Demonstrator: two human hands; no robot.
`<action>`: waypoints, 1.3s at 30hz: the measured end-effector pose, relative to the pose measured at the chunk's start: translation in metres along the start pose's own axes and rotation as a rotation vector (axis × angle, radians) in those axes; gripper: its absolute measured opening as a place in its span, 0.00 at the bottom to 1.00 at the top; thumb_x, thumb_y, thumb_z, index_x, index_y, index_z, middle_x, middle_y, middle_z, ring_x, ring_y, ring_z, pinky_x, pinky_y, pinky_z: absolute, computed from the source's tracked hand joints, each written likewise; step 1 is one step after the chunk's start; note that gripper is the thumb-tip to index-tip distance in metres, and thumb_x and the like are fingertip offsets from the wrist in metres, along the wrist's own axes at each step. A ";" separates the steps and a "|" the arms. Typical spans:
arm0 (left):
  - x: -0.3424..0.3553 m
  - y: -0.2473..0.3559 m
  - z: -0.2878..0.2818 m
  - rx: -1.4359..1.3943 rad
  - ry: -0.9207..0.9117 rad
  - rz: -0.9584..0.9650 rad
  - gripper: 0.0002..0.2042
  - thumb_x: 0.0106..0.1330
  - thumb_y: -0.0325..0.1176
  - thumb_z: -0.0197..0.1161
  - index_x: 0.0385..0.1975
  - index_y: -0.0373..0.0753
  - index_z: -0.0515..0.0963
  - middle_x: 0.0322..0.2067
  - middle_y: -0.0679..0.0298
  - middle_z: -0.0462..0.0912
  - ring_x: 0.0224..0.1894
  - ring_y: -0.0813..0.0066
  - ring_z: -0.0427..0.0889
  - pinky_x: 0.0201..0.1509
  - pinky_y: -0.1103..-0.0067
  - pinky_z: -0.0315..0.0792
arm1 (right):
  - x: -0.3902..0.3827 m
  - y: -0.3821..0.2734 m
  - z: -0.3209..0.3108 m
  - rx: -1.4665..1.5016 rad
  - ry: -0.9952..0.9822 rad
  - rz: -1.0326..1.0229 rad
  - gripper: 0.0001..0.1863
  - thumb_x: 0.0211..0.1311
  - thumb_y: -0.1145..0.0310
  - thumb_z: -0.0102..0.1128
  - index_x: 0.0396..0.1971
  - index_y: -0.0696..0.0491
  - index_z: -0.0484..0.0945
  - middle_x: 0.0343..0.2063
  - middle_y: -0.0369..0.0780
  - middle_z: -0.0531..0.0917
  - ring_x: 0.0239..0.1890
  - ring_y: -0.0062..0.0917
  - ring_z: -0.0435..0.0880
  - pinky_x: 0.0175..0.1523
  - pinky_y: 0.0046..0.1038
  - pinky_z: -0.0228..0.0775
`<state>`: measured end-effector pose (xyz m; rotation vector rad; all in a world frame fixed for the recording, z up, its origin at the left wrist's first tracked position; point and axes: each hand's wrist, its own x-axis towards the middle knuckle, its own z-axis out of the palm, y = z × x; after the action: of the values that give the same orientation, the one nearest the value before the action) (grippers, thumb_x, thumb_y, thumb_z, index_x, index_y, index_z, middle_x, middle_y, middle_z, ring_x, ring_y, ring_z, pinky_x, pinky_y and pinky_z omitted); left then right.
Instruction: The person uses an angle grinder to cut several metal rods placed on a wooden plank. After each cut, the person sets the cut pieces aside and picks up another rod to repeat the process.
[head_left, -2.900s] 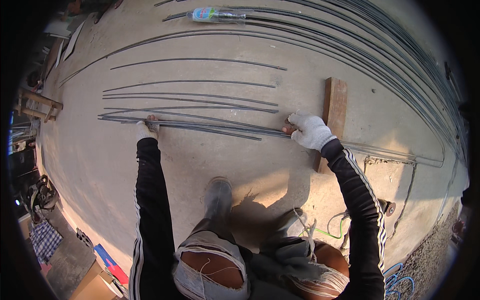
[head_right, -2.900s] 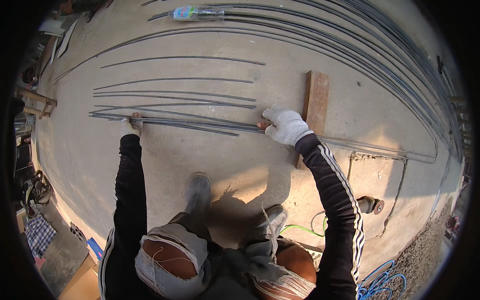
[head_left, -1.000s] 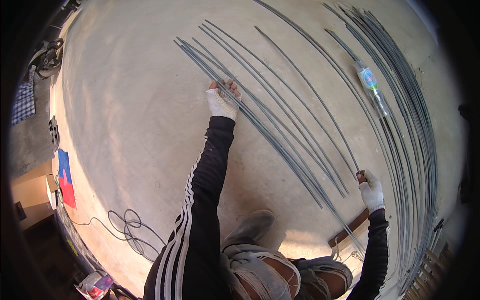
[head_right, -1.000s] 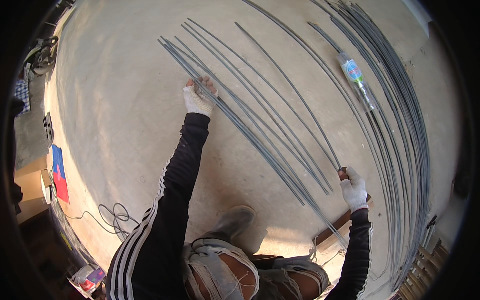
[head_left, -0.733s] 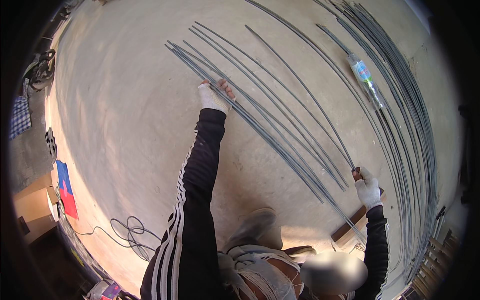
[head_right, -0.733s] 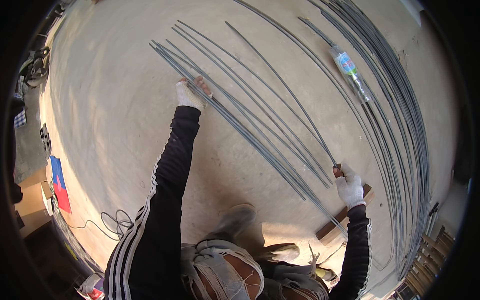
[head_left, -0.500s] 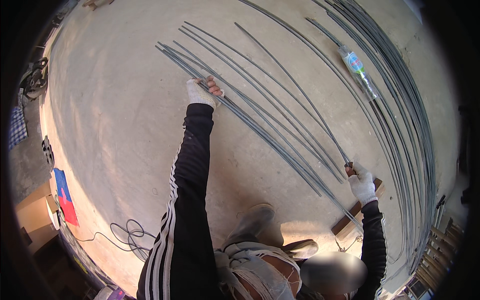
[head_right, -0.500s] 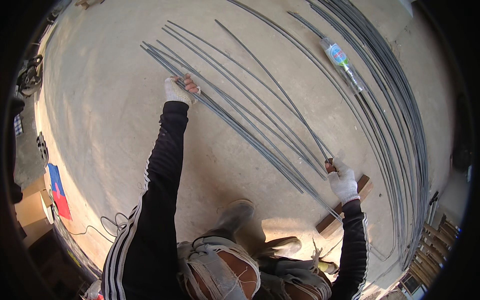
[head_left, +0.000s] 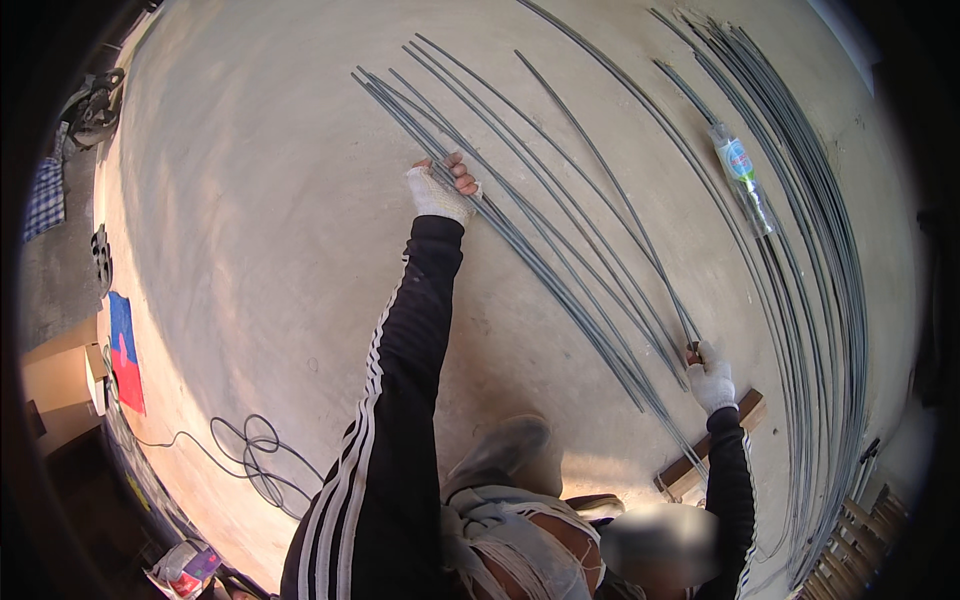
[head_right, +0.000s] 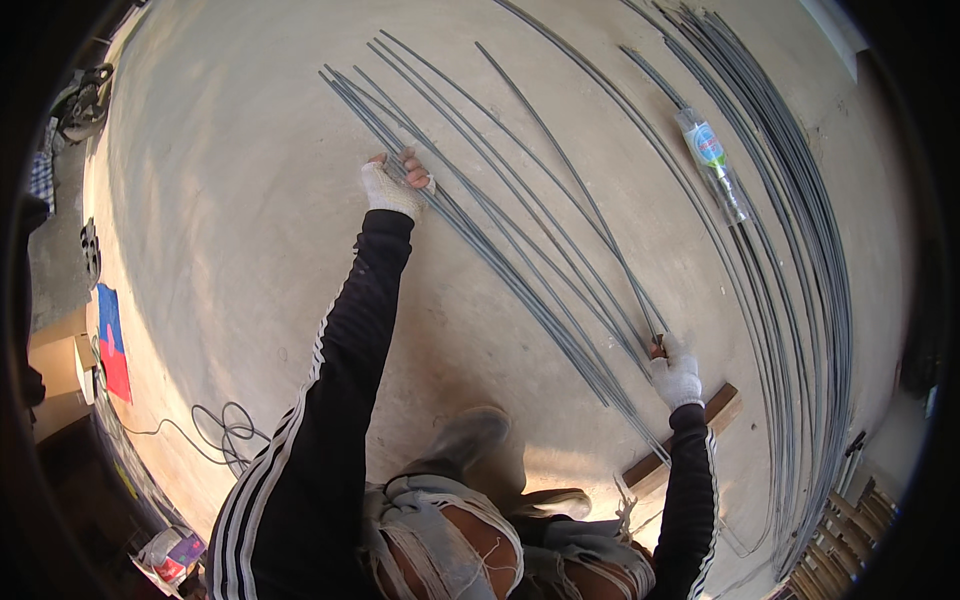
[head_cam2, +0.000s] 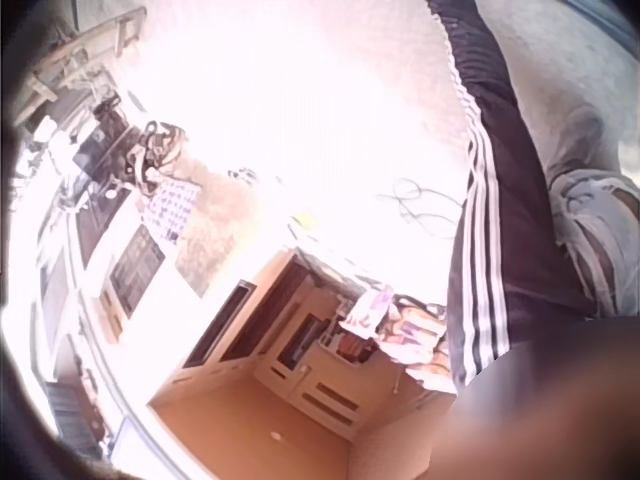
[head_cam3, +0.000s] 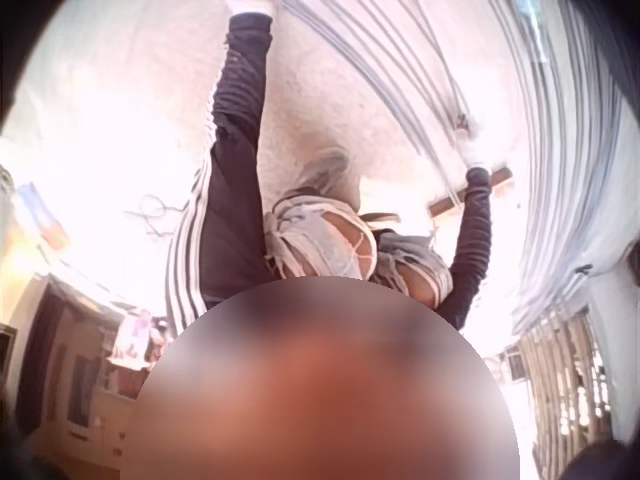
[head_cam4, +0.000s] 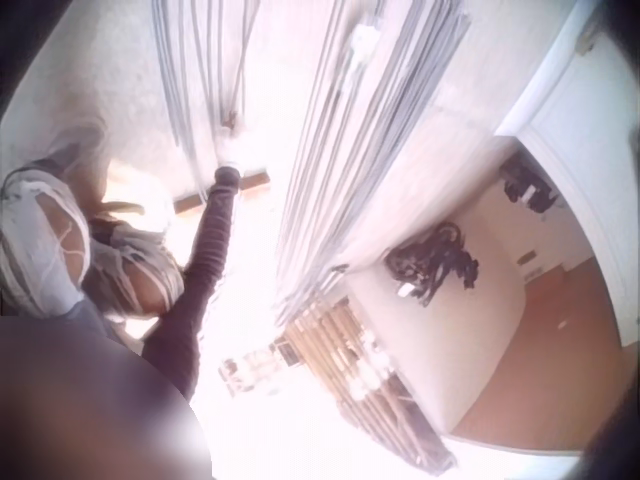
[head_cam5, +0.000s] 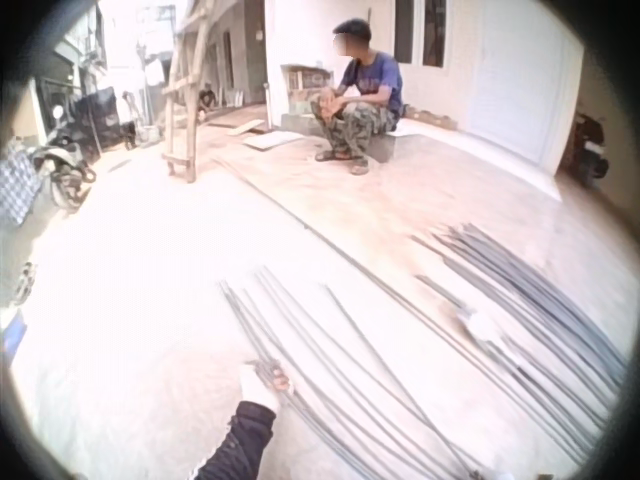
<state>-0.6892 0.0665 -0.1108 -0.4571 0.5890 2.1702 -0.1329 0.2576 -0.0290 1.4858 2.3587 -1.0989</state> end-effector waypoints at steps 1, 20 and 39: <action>0.002 0.003 0.001 0.019 0.018 -0.020 0.21 0.65 0.50 0.52 0.36 0.35 0.77 0.21 0.65 0.72 0.18 0.71 0.66 0.24 0.74 0.60 | 0.004 0.005 0.001 0.003 -0.003 -0.023 0.15 0.64 0.80 0.52 0.49 0.60 0.80 0.35 0.37 0.84 0.40 0.19 0.82 0.47 0.22 0.74; 0.002 0.002 0.001 -0.029 -0.071 -0.006 0.28 0.70 0.55 0.43 0.48 0.34 0.75 0.22 0.64 0.71 0.18 0.71 0.63 0.24 0.72 0.58 | 0.008 0.015 0.000 0.109 -0.012 0.018 0.19 0.67 0.80 0.51 0.55 0.55 0.81 0.38 0.33 0.83 0.40 0.16 0.79 0.47 0.19 0.73; -0.021 -0.032 -0.007 -0.124 -0.107 0.243 0.17 0.76 0.40 0.61 0.58 0.39 0.75 0.34 0.65 0.76 0.33 0.72 0.76 0.37 0.73 0.73 | -0.117 -0.020 -0.066 0.260 0.296 -0.111 0.18 0.77 0.58 0.61 0.54 0.57 0.79 0.27 0.25 0.69 0.28 0.11 0.64 0.34 0.19 0.57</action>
<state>-0.6505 0.0676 -0.1139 -0.3464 0.4726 2.4565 -0.0743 0.2108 0.0843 1.7276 2.6023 -1.3402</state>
